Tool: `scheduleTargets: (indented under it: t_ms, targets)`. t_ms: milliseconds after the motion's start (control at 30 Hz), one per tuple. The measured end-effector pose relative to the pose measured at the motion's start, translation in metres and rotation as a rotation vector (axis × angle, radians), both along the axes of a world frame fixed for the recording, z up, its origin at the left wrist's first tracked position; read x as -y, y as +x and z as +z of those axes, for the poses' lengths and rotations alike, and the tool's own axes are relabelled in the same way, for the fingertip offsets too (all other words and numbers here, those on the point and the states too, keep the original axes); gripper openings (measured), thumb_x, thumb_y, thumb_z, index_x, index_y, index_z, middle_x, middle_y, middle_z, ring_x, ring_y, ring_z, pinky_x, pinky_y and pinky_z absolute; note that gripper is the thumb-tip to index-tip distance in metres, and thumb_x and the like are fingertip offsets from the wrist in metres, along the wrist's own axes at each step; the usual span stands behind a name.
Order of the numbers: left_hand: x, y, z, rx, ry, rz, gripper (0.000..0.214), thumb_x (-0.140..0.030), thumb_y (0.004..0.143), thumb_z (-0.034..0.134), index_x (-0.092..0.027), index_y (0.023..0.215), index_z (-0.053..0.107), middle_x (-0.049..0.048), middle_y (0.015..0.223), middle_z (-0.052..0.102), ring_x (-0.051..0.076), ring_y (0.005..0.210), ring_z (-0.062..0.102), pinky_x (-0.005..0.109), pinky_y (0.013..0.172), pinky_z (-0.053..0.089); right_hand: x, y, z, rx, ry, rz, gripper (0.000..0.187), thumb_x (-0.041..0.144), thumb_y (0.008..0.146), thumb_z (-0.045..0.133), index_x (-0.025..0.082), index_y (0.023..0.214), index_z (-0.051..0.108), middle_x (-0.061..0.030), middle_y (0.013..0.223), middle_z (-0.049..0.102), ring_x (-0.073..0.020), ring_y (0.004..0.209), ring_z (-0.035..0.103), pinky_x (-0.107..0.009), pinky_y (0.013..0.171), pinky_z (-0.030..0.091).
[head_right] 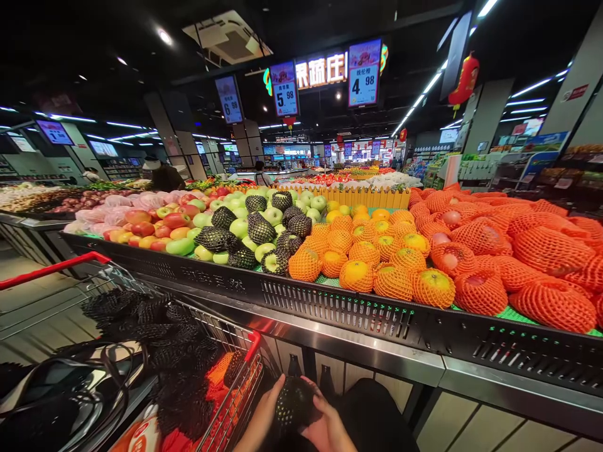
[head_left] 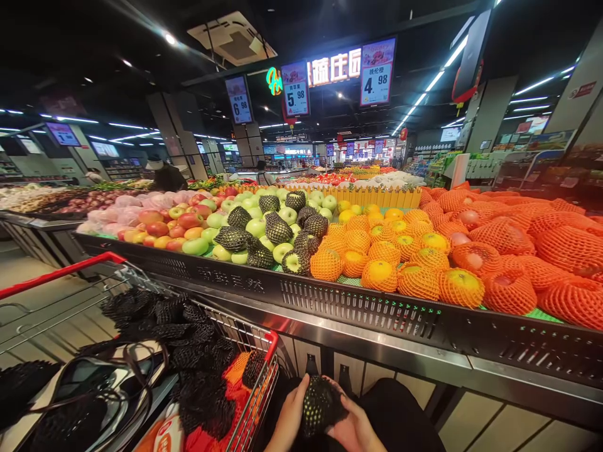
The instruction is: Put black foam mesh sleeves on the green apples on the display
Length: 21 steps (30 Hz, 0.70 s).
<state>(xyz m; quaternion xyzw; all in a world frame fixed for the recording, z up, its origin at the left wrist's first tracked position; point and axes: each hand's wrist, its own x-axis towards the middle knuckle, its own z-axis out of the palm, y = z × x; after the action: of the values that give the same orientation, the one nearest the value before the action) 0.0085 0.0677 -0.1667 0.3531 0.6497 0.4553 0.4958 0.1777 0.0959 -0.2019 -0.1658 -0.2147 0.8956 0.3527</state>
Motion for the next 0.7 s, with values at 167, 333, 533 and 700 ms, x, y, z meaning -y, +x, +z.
scheduleTargets:
  t_ms: [167,333,533,700]
  targets:
    - [0.006,0.004,0.003,-0.375,0.026,0.06,0.061,-0.073,0.079,0.047,-0.017,0.074,0.07,0.0102,0.08,0.072,0.031,0.083,0.067,0.037,0.08,0.047,0.004,-0.006,-0.016,0.213,-0.094,-0.029,0.054,0.017,0.051,0.078,0.027,0.104,0.071,-0.0037,0.098,0.077,-0.0276,0.102,0.067,-0.043,0.088,0.048]
    - [0.002,0.009,-0.003,-0.634,0.166,0.213,0.051,-0.069,0.081,0.048,-0.022,0.064,0.054,0.0025,0.064,0.06,0.022,0.064,0.058,0.03,0.066,0.042,0.011,-0.014,-0.03,0.282,-0.127,-0.114,0.053,0.015,0.047,0.077,0.024,0.099,0.07,-0.0052,0.094,0.077,-0.0293,0.097,0.068,-0.048,0.088,0.049]
    - [-0.022,-0.004,-0.019,-0.152,0.21,0.258,0.067,-0.084,0.058,0.06,-0.023,0.051,0.031,-0.0079,0.05,0.031,0.01,0.049,0.033,0.023,0.052,0.029,0.013,-0.008,-0.012,0.064,-0.025,-0.152,0.05,0.017,0.06,0.076,0.025,0.109,0.07,-0.0055,0.099,0.077,-0.0284,0.103,0.066,-0.047,0.094,0.046]
    - [-0.029,0.004,-0.033,0.033,0.151,0.227,0.071,-0.087,0.048,0.062,-0.023,0.05,0.031,-0.0092,0.049,0.029,0.008,0.047,0.029,0.022,0.049,0.03,0.016,-0.008,0.0,-0.083,-0.001,-0.06,0.053,0.009,0.051,0.078,0.023,0.101,0.074,-0.0054,0.097,0.077,-0.0297,0.105,0.066,-0.046,0.097,0.044]
